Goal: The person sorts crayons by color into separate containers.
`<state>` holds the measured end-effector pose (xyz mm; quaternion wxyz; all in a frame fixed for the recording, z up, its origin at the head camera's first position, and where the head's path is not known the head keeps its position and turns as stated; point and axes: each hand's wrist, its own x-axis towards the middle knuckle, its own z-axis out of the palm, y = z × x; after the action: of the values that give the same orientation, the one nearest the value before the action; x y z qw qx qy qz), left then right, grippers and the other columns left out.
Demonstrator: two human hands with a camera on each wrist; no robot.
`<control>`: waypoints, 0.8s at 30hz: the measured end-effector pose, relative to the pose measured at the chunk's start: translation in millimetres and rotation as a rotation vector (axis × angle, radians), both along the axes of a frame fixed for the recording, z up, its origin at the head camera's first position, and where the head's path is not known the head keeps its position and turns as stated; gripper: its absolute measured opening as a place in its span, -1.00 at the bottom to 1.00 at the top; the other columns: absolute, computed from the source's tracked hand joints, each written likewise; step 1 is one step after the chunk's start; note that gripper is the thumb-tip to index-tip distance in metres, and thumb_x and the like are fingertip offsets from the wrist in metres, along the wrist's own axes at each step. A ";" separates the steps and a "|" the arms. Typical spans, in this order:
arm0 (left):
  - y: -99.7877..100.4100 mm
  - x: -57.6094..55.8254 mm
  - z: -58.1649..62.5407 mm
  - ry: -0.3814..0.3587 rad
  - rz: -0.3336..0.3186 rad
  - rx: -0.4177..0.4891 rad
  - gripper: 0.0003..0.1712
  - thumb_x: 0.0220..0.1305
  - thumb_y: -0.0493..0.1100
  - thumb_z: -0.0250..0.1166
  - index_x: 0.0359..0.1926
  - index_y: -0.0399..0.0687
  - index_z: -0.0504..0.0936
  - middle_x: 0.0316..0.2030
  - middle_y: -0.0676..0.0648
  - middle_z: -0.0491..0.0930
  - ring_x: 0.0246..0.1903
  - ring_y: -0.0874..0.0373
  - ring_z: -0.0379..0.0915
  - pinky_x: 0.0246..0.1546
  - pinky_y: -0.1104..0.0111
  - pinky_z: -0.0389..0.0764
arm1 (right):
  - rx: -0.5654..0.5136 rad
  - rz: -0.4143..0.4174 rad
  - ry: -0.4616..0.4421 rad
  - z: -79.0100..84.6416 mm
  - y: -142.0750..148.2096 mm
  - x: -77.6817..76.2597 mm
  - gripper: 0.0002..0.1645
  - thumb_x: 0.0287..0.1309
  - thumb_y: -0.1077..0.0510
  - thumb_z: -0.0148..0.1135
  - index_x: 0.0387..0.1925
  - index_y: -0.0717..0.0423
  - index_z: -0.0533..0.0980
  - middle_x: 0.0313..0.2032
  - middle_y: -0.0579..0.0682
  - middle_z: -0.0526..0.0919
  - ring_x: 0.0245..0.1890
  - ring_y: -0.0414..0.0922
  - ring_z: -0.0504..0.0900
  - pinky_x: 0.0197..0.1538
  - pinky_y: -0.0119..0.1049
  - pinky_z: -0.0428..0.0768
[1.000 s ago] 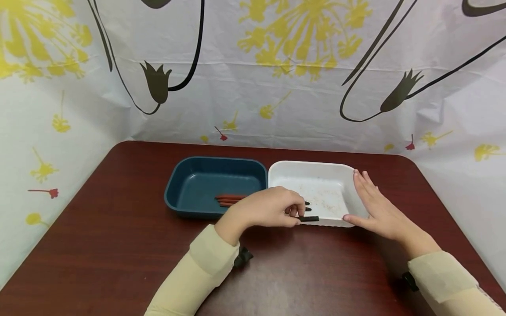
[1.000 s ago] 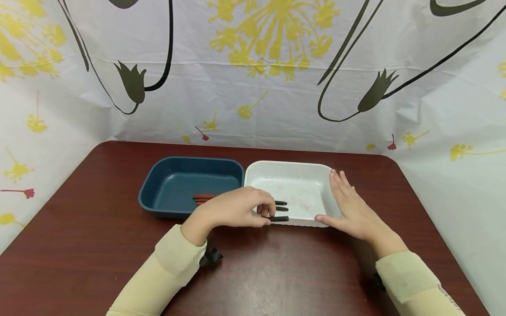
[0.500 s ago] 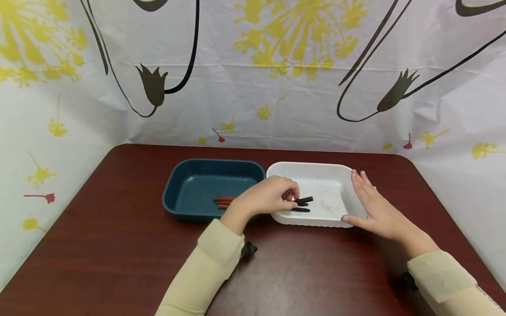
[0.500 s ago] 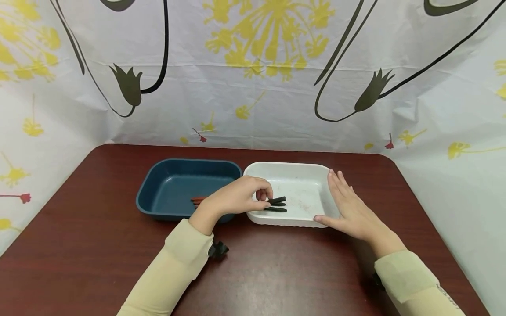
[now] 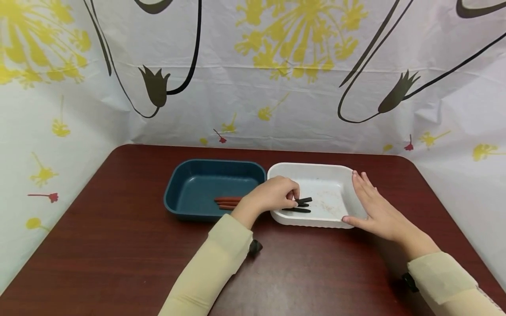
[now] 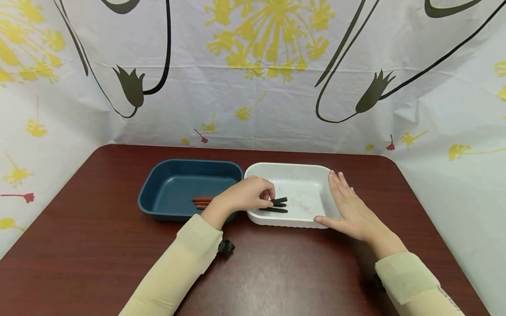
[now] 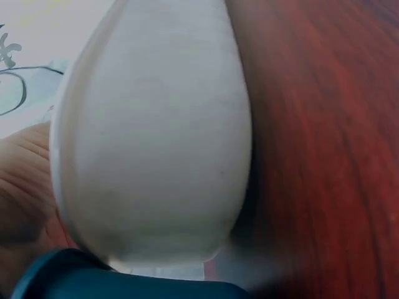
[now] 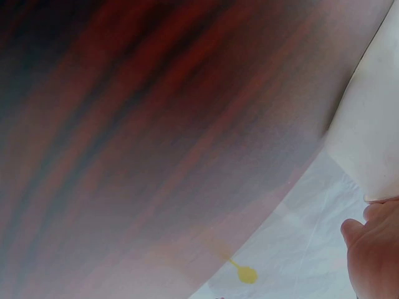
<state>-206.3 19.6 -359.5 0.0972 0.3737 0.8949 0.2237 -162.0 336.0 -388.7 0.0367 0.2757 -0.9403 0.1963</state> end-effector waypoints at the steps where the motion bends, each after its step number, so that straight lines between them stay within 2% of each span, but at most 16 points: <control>1: 0.3 0.1 -1.1 0.005 0.003 -0.017 -0.93 0.32 -0.11 0.33 -0.26 0.01 0.65 -0.47 0.10 0.53 -0.39 0.27 0.41 -0.26 0.49 0.44 | -0.002 0.002 -0.001 -0.2 -0.4 -0.1 0.30 0.12 -0.10 0.39 0.56 0.24 -0.24 0.60 0.09 -0.30 0.60 0.01 -0.43 0.44 0.40 -0.11; 5: 0.8 1.1 -3.8 0.021 0.026 -0.086 -0.93 0.33 -0.10 0.32 -0.27 0.03 0.64 -0.48 0.11 0.51 -0.39 0.27 0.41 -0.27 0.47 0.44 | -0.007 0.010 -0.004 -0.6 -2.3 -0.4 0.30 0.12 -0.10 0.40 0.56 0.24 -0.23 0.60 0.09 -0.30 0.60 0.01 -0.43 0.41 0.43 -0.08; 9: 2.9 0.6 -1.0 0.058 0.034 -0.116 -0.93 0.33 -0.11 0.31 -0.29 0.03 0.64 -0.48 0.11 0.50 -0.37 0.27 0.41 -0.28 0.46 0.44 | -0.007 0.001 0.003 0.4 -2.1 0.0 0.30 0.12 -0.10 0.40 0.57 0.23 -0.23 0.60 0.08 -0.31 0.60 0.02 -0.43 0.43 0.41 -0.10; 12: 5.2 0.6 0.4 0.074 0.030 -0.123 -0.93 0.33 -0.11 0.31 -0.30 0.04 0.63 -0.48 0.12 0.50 -0.37 0.27 0.41 -0.28 0.46 0.44 | -0.007 -0.006 0.002 1.4 -0.4 0.7 0.31 0.12 -0.10 0.40 0.57 0.21 -0.25 0.60 0.07 -0.31 0.60 0.02 -0.43 0.45 0.38 -0.14; 16: 5.6 2.5 -0.5 0.055 0.037 -0.125 -0.92 0.34 -0.10 0.30 -0.29 0.04 0.63 -0.48 0.11 0.50 -0.37 0.26 0.41 -0.30 0.45 0.44 | -0.002 -0.004 -0.007 1.6 0.4 0.6 0.30 0.13 -0.11 0.40 0.57 0.19 -0.25 0.60 0.06 -0.31 0.60 0.02 -0.43 0.45 0.39 -0.12; 24: 4.3 3.9 -3.1 0.044 0.008 -0.076 -0.85 0.39 -0.06 0.26 -0.15 0.02 0.68 -0.44 0.10 0.56 -0.38 0.27 0.43 -0.27 0.48 0.47 | -0.003 -0.002 -0.001 -0.3 0.9 0.1 0.31 0.11 -0.10 0.41 0.57 0.20 -0.24 0.60 0.07 -0.30 0.60 0.00 -0.43 0.43 0.42 -0.10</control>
<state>-202.4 23.9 -362.7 0.0907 0.3709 0.9062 0.1815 -161.9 336.9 -389.0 0.0370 0.2747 -0.9402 0.1980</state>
